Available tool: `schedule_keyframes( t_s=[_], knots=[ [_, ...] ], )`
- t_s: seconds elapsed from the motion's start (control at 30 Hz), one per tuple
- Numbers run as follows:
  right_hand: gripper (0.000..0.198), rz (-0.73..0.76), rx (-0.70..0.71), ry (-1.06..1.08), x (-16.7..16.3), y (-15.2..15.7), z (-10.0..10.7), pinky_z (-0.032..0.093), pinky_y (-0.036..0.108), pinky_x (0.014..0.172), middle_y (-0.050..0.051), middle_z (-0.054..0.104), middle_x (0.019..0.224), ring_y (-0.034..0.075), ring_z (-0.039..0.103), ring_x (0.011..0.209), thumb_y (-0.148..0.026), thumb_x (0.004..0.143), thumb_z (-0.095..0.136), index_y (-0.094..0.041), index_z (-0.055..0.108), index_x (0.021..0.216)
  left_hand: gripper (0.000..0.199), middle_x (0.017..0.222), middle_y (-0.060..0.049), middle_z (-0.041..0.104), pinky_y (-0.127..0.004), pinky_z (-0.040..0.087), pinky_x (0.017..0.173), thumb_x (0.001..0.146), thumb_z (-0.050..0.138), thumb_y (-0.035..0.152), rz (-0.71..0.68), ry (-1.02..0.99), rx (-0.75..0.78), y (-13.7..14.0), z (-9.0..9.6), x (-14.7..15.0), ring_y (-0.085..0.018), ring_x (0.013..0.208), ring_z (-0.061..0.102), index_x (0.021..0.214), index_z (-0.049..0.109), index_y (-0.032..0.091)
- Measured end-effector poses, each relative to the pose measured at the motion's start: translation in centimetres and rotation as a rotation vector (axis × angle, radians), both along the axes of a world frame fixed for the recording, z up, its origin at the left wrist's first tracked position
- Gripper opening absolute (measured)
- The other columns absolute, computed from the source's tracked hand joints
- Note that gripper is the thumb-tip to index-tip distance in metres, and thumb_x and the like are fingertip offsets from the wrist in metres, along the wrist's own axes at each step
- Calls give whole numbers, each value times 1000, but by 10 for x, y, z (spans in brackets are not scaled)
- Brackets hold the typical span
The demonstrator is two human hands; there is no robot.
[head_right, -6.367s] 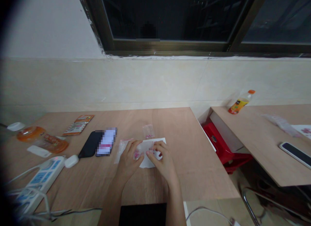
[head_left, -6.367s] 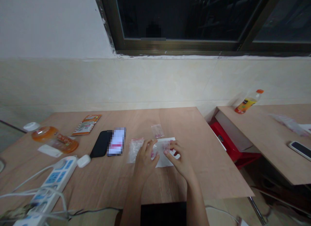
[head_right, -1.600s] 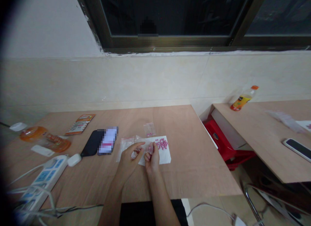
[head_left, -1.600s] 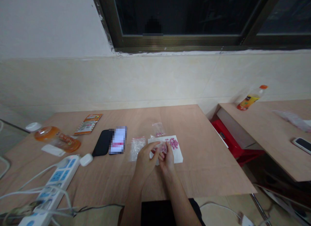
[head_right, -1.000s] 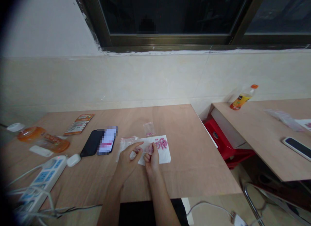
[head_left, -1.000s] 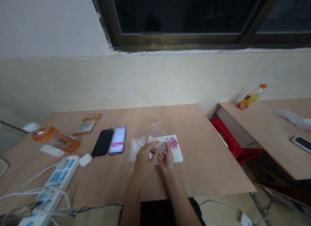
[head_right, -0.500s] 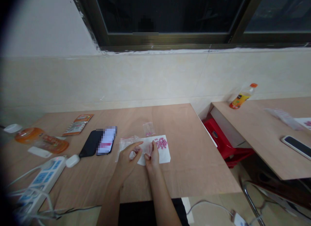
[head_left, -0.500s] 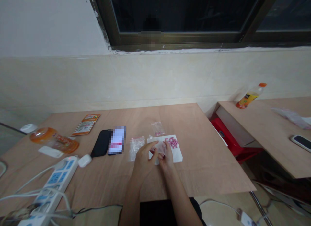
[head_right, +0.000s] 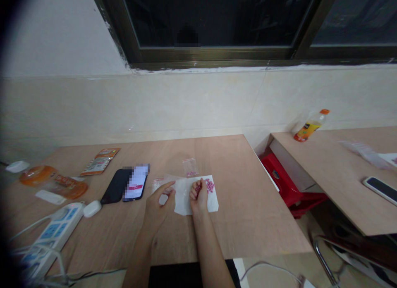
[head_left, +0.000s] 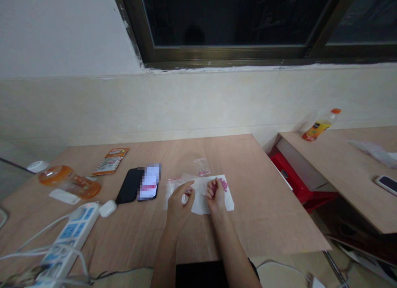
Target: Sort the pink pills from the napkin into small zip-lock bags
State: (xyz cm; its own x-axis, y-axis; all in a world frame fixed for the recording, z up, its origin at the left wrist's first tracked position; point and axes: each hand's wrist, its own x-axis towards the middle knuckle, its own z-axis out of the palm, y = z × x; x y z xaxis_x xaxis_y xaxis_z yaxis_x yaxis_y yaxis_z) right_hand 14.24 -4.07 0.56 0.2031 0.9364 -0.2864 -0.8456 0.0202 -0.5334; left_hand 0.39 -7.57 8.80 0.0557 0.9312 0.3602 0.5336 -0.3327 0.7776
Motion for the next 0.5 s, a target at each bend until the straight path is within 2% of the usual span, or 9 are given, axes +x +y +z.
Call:
schedule_keyframes(
  t_s=[0.07, 0.13, 0.2, 0.27, 0.37, 0.5],
  knots=[
    [39, -69, -18, 2, 9, -1, 3, 10, 16, 28, -13, 35, 46, 3, 16, 31, -44, 78, 63, -23, 35, 62, 29, 91, -4, 73, -29, 55, 78, 85, 57, 33, 136, -37, 31, 0, -2, -12, -16, 77, 68, 109, 68, 20],
    [39, -162, -25, -89, 20, -1, 6, 11, 16, 30, -13, 32, 46, 3, 16, 32, -44, 80, 60, -23, 33, 62, 37, 99, -7, 73, -32, 55, 81, 86, 56, 40, 272, -83, 40, -2, -5, -26, -18, 82, 68, 116, 65, 20],
    [39, -260, -47, -232, 34, 1, 6, 13, 18, 32, -12, 30, 47, 4, 17, 34, -45, 83, 57, -23, 33, 63, 49, 112, -9, 70, -36, 54, 85, 85, 57, 45, 325, -112, 6, -6, -13, -37, -20, 89, 68, 127, 59, 21],
    [40, -370, -95, -357, 47, 6, 4, 15, 20, 34, -12, 29, 47, 5, 19, 35, -48, 84, 55, -23, 32, 62, 63, 121, -11, 66, -36, 55, 81, 82, 61, 48, 316, -146, -65, -10, -25, -41, -21, 93, 67, 138, 48, 23],
    [45, -528, -151, -549, 61, 14, -3, 17, 23, 39, -11, 27, 48, 7, 22, 40, -52, 85, 53, -24, 30, 59, 84, 122, -12, 63, -30, 55, 64, 78, 65, 50, 299, -176, -221, -14, -48, -34, -22, 91, 66, 149, 28, 26],
    [49, -613, -166, -834, 66, 19, -12, 22, 25, 45, -9, 27, 52, 9, 26, 47, -59, 87, 47, -24, 30, 58, 96, 135, -17, 50, -29, 53, 60, 77, 62, 49, 224, -146, -245, -13, -70, -13, -19, 84, 64, 153, 11, 24]
  ],
)
